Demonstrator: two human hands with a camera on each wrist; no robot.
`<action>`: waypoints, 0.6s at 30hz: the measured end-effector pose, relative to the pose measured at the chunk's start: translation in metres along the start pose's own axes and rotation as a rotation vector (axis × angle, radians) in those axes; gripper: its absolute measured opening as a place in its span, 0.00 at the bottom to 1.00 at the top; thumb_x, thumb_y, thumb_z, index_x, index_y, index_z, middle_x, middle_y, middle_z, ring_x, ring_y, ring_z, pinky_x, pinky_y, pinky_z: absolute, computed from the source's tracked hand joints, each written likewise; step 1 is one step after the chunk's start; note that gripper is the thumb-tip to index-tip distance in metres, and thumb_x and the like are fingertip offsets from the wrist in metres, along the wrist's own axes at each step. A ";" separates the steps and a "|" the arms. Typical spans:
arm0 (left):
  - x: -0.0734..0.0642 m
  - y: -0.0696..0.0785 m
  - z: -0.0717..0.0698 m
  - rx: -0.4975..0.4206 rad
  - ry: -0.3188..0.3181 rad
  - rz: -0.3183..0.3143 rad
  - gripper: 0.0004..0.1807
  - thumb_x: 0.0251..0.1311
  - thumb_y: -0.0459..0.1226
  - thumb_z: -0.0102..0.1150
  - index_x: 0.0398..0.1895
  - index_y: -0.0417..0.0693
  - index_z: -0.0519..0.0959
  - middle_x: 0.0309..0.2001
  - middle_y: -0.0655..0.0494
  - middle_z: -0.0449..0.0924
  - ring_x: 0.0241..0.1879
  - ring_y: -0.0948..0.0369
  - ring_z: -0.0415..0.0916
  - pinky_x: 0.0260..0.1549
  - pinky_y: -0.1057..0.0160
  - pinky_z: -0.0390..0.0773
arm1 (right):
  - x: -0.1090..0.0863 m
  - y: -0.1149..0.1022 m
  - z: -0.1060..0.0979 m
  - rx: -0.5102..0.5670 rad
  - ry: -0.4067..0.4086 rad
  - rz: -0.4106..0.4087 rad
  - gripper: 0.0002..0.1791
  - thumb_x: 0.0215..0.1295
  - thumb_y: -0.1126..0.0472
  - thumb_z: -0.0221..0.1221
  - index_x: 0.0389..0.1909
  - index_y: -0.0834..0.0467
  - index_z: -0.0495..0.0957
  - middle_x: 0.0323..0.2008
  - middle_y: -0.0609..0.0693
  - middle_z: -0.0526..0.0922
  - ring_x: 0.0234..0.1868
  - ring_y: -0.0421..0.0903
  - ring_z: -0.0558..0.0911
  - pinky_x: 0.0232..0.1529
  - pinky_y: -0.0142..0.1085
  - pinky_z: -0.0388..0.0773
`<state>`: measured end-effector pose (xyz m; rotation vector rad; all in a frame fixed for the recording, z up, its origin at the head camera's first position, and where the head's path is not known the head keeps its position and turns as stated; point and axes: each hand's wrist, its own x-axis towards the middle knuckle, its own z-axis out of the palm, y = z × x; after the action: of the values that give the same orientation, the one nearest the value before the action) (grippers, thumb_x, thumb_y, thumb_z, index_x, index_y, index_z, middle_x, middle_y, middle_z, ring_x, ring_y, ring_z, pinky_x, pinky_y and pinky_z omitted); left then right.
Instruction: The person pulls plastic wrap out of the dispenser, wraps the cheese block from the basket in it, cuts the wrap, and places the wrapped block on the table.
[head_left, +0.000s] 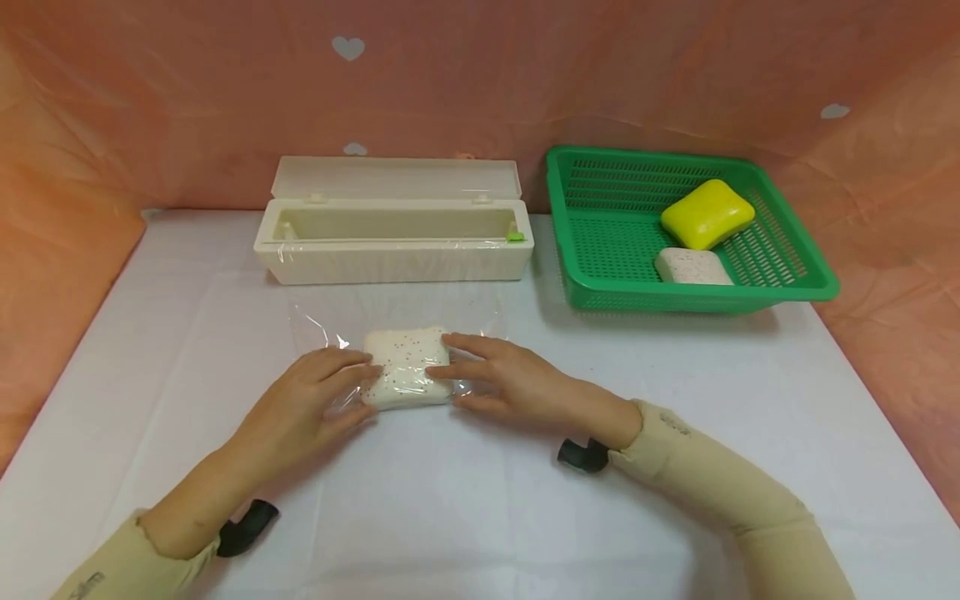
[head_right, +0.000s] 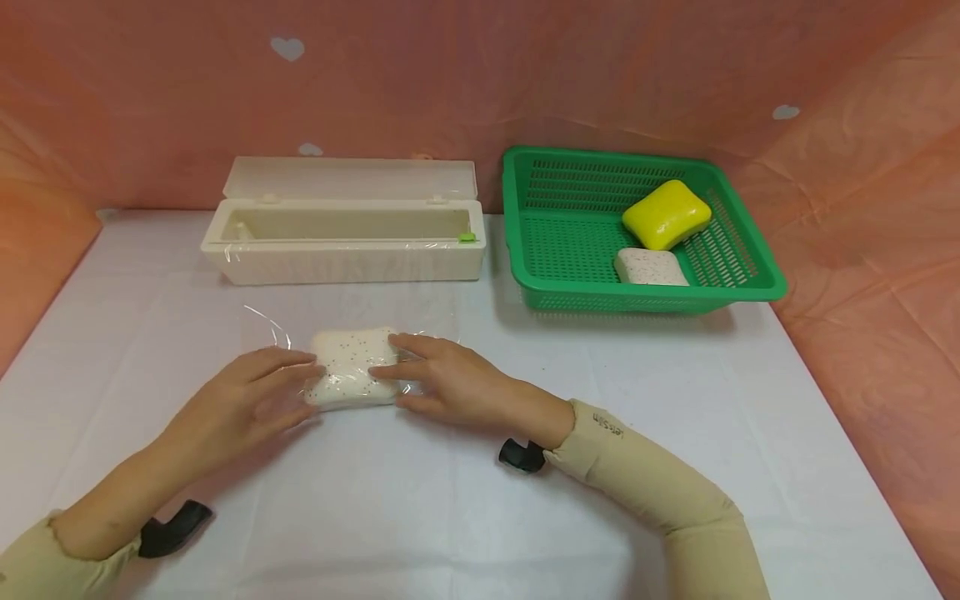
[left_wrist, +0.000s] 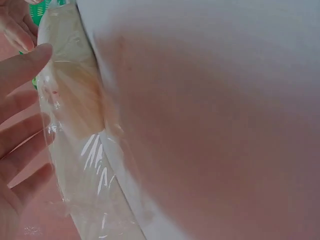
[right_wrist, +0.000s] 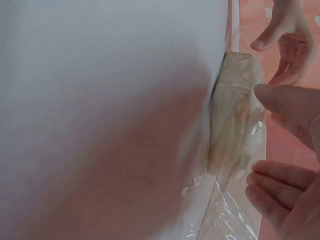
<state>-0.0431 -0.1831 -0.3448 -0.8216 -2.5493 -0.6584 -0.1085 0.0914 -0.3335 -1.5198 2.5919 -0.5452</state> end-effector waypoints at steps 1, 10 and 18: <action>-0.001 0.000 0.000 0.002 -0.011 -0.008 0.25 0.35 0.37 0.73 0.43 0.45 0.81 0.46 0.50 0.79 0.49 0.50 0.73 0.51 0.55 0.71 | 0.000 0.000 0.001 0.002 -0.001 0.002 0.23 0.62 0.50 0.58 0.59 0.44 0.72 0.66 0.53 0.66 0.64 0.49 0.68 0.63 0.41 0.67; 0.004 -0.002 0.005 0.002 -0.172 -0.112 0.28 0.39 0.37 0.73 0.48 0.44 0.75 0.51 0.49 0.74 0.50 0.50 0.73 0.50 0.51 0.74 | 0.004 0.000 0.007 0.054 -0.043 0.058 0.26 0.59 0.52 0.61 0.60 0.44 0.69 0.67 0.52 0.62 0.65 0.49 0.67 0.62 0.43 0.68; 0.009 -0.005 0.011 0.018 -0.226 -0.125 0.26 0.41 0.35 0.72 0.45 0.44 0.72 0.47 0.50 0.71 0.45 0.54 0.72 0.43 0.54 0.76 | 0.015 -0.003 0.015 0.066 -0.009 0.107 0.23 0.55 0.59 0.64 0.53 0.47 0.72 0.61 0.51 0.68 0.60 0.48 0.71 0.57 0.40 0.72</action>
<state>-0.0554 -0.1763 -0.3507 -0.7745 -2.8249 -0.6093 -0.1100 0.0731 -0.3449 -1.3520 2.6023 -0.6044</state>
